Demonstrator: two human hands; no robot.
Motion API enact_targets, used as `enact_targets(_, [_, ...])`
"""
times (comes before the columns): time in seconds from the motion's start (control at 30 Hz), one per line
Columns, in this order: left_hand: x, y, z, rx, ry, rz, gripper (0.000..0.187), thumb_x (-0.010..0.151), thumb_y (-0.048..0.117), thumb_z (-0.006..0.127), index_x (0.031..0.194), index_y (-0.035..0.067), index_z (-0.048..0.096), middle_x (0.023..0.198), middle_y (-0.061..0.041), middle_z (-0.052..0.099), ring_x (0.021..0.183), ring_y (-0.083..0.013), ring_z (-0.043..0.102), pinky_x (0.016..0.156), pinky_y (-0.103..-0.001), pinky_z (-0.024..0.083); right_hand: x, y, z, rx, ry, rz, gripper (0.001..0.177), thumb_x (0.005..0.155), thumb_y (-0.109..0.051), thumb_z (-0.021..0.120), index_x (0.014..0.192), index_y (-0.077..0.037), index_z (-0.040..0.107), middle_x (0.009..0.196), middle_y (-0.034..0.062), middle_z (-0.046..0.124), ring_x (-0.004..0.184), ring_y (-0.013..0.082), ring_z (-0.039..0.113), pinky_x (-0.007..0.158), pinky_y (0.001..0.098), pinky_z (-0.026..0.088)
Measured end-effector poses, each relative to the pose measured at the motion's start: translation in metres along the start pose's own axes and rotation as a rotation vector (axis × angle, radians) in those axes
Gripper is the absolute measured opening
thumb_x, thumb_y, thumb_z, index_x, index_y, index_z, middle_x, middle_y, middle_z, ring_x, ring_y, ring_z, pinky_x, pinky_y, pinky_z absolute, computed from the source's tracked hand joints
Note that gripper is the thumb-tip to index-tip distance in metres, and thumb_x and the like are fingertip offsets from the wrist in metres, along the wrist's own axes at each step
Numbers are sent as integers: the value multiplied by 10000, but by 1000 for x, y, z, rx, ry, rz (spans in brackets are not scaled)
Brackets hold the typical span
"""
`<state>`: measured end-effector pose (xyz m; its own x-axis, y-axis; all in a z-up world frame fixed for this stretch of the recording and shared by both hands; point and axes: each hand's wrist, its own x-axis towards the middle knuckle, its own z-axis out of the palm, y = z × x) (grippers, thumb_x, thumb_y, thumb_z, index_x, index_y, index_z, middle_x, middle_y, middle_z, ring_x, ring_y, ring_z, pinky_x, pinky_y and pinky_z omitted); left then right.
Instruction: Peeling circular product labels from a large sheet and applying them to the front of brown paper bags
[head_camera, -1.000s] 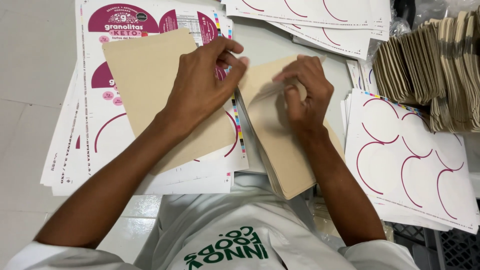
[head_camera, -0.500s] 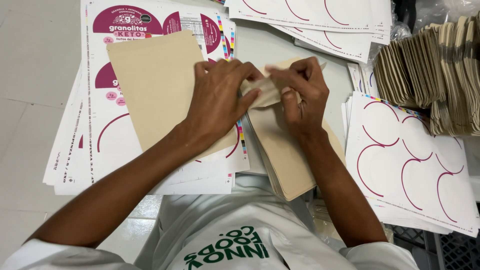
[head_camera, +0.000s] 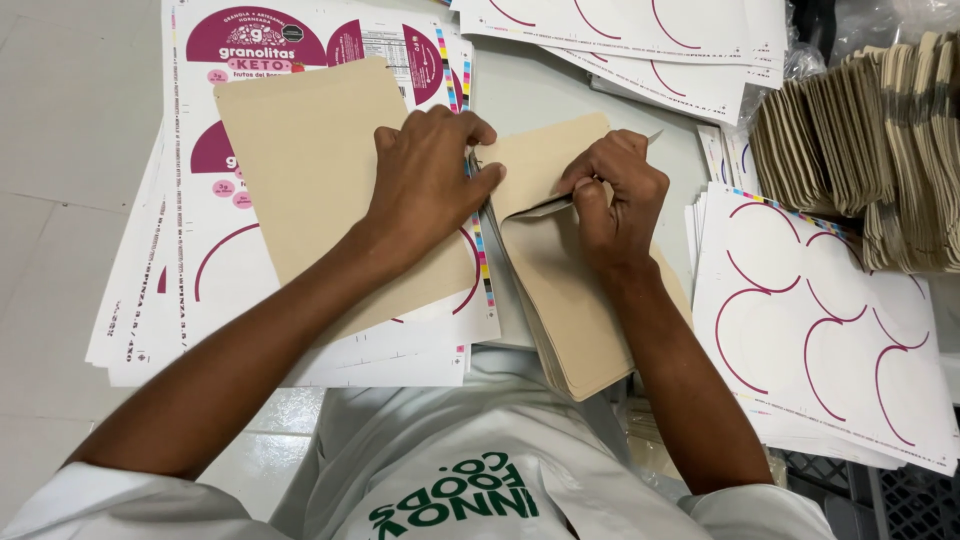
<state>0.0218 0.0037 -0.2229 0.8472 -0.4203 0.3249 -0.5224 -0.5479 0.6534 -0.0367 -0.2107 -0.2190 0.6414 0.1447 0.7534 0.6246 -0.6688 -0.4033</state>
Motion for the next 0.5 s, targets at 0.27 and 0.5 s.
enact_targets(0.27, [-12,24,-7,-396,19,22,321,842,114,772,1115,220,640,883,48,694,775,-102,676,866,-322,440,12,-30,-4,-47,-36,-30,487,799,-56,444,1192,11,723,1195,205,739,1158,358,713,951,422,512])
enact_targets(0.5, [-10,0,-10,-274,76,115,205,982,65,658,1163,-1,729,924,-179,737,882,-321,734,789,-445,549,3,-3,-5,-13,69,-51,179,823,-131,522,775,-90,689,691,53,615,648,237,545,772,333,435])
